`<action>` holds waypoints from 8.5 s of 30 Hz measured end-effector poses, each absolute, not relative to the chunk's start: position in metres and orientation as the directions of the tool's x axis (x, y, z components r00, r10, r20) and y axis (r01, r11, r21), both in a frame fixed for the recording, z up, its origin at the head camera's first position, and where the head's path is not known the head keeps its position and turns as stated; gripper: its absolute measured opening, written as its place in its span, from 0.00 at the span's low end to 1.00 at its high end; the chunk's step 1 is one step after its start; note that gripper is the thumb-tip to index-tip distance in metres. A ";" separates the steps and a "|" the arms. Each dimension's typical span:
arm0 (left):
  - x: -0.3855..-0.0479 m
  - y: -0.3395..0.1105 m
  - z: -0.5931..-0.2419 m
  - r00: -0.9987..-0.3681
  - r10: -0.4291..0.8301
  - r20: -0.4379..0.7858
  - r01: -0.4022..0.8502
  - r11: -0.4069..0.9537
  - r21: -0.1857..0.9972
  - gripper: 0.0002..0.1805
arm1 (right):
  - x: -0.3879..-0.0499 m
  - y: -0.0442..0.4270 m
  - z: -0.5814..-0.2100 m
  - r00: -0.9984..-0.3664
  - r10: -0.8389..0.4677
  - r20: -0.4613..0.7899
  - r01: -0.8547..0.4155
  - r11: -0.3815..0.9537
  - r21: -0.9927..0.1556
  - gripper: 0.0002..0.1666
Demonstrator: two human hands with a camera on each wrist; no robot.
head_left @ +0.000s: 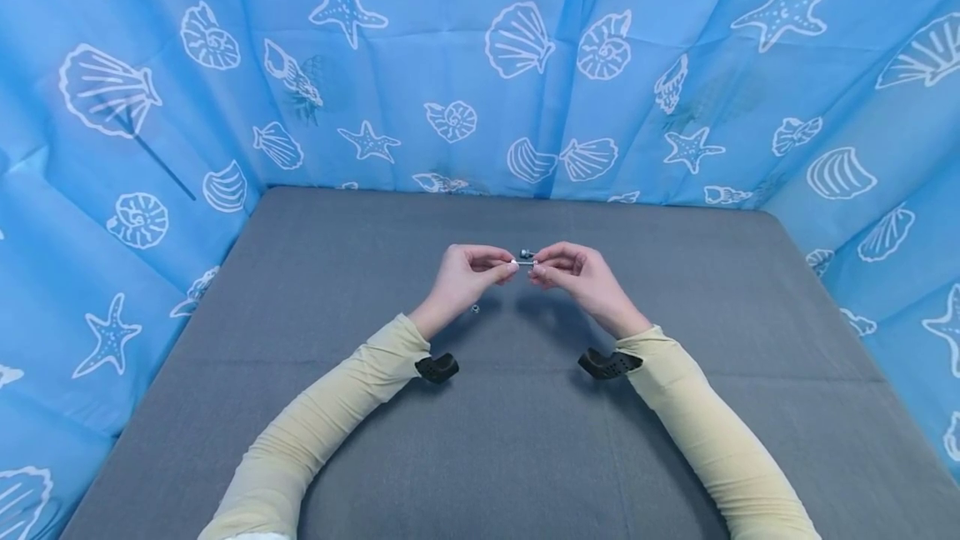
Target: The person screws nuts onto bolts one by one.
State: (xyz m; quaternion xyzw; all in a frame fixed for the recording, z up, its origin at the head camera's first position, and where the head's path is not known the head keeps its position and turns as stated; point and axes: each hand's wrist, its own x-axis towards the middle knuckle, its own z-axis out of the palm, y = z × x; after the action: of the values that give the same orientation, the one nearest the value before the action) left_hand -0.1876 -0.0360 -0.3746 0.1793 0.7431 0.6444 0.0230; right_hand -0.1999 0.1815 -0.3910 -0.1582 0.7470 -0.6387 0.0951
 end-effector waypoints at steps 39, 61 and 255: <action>-0.186 -0.034 -0.376 -0.934 0.296 0.198 0.237 0.101 0.966 0.10 | -0.197 0.182 -0.393 -0.923 -0.376 0.085 -0.155 0.159 -0.975 0.18; -0.204 -0.033 -0.405 -0.934 0.273 0.231 0.258 0.065 0.964 0.10 | -0.197 0.180 -0.395 -0.930 -0.361 0.071 -0.148 0.190 -0.971 0.19; -0.184 -0.030 -0.383 -0.955 0.276 0.105 0.107 -0.008 0.994 0.10 | -0.192 0.173 -0.399 -0.952 -0.304 0.034 -0.074 0.122 -0.990 0.21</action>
State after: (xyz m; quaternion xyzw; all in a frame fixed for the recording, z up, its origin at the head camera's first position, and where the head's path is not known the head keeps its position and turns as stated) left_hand -0.1840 -0.0300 -0.3826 0.1364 0.7018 0.6966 0.0607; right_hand -0.1919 0.1735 -0.3988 -0.1272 0.7439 -0.6501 0.0884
